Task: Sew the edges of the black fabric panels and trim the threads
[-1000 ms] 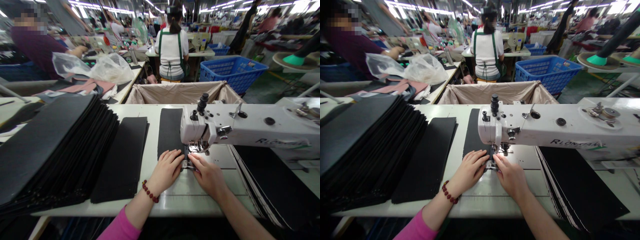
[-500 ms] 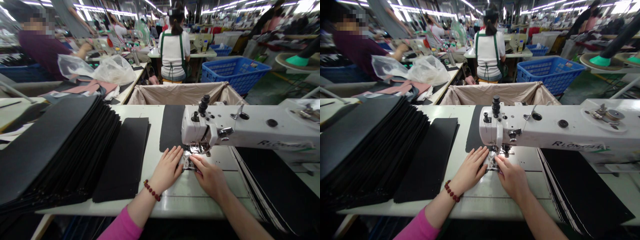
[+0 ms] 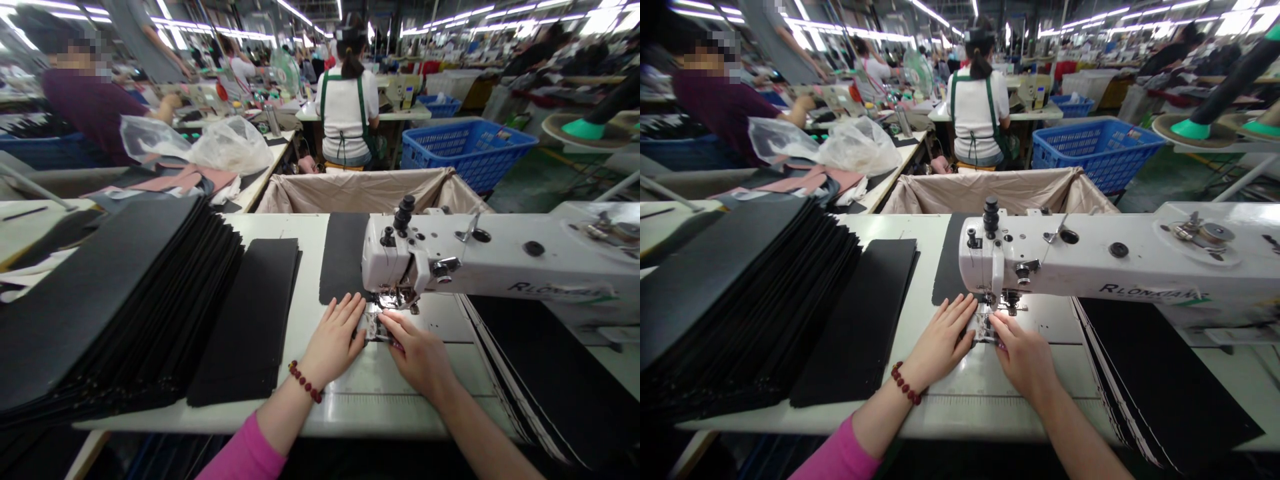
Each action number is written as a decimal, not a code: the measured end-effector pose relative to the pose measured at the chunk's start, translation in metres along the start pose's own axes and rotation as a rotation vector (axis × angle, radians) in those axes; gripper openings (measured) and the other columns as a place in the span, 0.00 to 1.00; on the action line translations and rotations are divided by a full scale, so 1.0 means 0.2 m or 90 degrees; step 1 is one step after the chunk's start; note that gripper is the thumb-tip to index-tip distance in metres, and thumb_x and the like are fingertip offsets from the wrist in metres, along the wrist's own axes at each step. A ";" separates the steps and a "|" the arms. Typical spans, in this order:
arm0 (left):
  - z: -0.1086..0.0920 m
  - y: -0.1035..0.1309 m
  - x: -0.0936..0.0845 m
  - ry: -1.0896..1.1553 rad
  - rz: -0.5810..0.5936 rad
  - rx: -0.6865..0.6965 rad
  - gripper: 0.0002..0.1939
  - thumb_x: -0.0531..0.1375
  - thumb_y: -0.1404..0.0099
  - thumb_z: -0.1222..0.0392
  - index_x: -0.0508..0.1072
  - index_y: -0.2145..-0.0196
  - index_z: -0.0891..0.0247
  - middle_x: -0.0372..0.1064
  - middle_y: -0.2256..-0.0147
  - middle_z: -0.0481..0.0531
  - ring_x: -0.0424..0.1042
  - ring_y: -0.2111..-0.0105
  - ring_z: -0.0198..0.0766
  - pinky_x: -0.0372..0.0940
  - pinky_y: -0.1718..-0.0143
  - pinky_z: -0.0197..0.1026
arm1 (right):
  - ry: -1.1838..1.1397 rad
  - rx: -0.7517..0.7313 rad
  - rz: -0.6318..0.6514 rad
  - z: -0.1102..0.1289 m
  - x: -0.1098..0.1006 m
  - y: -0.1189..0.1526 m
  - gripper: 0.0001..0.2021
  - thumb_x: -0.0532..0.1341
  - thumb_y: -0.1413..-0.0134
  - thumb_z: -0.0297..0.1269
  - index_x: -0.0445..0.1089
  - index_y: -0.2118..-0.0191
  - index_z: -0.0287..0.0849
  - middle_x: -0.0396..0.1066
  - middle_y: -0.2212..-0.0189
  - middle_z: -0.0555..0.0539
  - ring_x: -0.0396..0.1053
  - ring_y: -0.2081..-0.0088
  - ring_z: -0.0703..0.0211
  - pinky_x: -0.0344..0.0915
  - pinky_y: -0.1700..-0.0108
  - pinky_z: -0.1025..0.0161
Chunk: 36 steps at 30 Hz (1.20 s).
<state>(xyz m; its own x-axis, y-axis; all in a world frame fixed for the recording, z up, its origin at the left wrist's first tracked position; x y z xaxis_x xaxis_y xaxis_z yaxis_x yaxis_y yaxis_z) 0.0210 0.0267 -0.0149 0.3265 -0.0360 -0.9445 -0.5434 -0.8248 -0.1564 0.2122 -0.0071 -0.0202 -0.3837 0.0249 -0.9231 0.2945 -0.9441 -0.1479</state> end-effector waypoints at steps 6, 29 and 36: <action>0.00 0.00 0.01 -0.008 0.000 0.000 0.28 0.51 0.30 0.56 0.50 0.34 0.60 0.46 0.33 0.53 0.45 0.34 0.44 0.43 0.34 0.54 | 0.007 0.005 0.003 0.00 0.01 0.00 0.28 0.55 0.44 0.26 0.58 0.38 0.52 0.60 0.39 0.51 0.69 0.50 0.54 0.69 0.54 0.58; 0.00 0.00 0.01 -0.013 -0.005 -0.003 0.29 0.51 0.30 0.56 0.49 0.34 0.59 0.46 0.33 0.51 0.44 0.34 0.43 0.42 0.34 0.53 | -0.018 0.008 -0.001 0.00 0.00 0.00 0.27 0.54 0.44 0.26 0.59 0.39 0.51 0.60 0.39 0.51 0.67 0.47 0.54 0.67 0.52 0.59; -0.01 0.01 0.00 0.003 -0.048 -0.012 0.30 0.53 0.31 0.56 0.51 0.34 0.61 0.48 0.34 0.55 0.44 0.34 0.47 0.43 0.35 0.55 | -0.012 0.006 -0.026 0.01 -0.01 0.00 0.26 0.55 0.44 0.27 0.61 0.40 0.51 0.62 0.41 0.51 0.70 0.51 0.55 0.68 0.53 0.60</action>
<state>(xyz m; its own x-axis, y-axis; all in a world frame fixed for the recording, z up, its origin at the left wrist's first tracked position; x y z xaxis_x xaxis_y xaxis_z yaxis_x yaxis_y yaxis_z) 0.0215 0.0250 -0.0144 0.3695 0.0232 -0.9289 -0.5023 -0.8360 -0.2207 0.2109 -0.0083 -0.0171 -0.4118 0.0576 -0.9094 0.2701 -0.9454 -0.1823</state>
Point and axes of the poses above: each hand's wrist, its own y-axis away from the middle knuckle, its own x-axis out of the palm, z = x × y, the point moved 2 cm from there along -y, towards the middle knuckle
